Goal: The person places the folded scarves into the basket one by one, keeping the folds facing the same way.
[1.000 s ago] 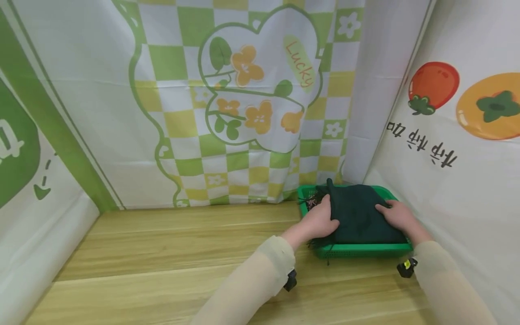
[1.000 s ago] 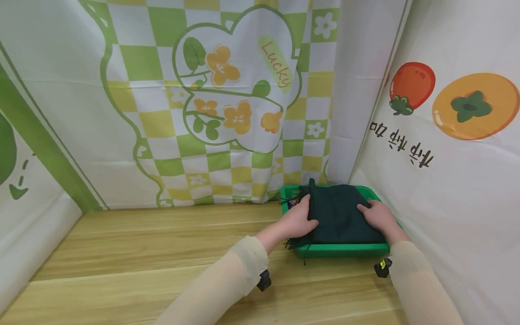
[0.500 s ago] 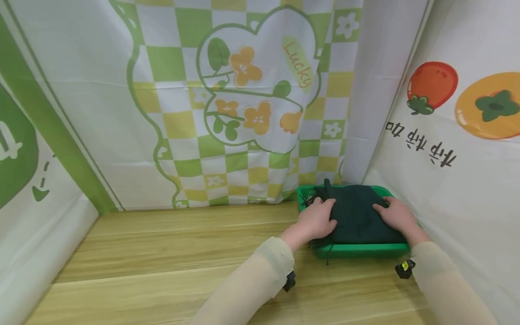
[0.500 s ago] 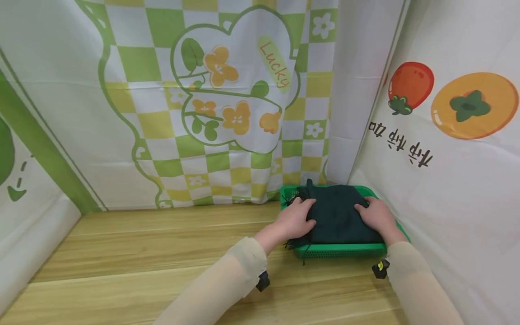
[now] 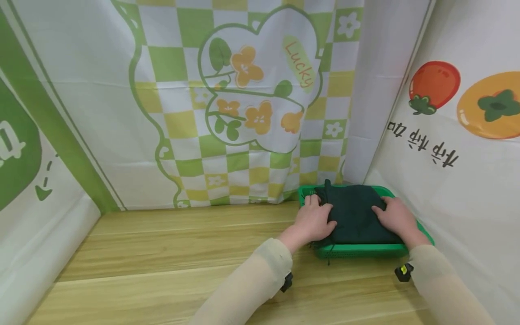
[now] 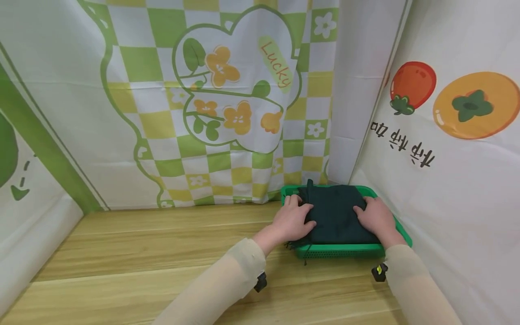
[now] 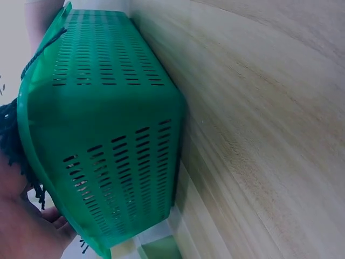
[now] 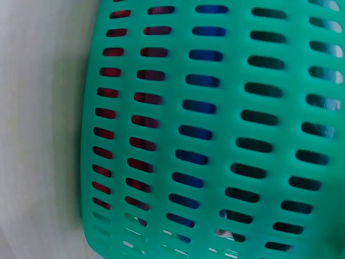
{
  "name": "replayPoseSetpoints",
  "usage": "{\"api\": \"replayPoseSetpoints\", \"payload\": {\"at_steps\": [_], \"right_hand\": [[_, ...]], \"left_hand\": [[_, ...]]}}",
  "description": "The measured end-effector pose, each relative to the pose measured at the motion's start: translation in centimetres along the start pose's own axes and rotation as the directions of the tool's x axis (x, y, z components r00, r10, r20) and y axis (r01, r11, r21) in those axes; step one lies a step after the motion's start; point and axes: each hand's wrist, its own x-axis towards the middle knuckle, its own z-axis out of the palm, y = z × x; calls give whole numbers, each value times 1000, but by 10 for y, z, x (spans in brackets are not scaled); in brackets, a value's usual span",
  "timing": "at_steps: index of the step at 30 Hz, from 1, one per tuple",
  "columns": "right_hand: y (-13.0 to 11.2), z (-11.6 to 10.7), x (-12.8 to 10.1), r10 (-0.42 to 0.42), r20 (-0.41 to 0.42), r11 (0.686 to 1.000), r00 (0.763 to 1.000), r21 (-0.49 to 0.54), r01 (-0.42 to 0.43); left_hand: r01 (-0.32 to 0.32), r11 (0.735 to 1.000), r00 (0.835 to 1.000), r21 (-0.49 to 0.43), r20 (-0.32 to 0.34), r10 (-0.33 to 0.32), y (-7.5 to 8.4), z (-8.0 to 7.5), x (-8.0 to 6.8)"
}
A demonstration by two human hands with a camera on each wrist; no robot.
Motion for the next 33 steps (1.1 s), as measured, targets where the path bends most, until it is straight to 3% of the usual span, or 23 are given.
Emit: {"api": "replayPoseSetpoints", "payload": {"at_steps": [12, 23, 33], "right_hand": [[8, 4, -3, -2, 31, 999, 1000, -44, 3], [-2, 5, -4, 31, 70, 997, 997, -72, -26], [-9, 5, 0, 40, 102, 997, 994, -72, -32]], "left_hand": [[-23, 998, 999, 67, 50, 20, 1, 4, 3], [-27, 988, 992, 151, 123, 9, -4, 4, 2], [-5, 996, 994, 87, 110, -5, -10, 7, 2]]}}
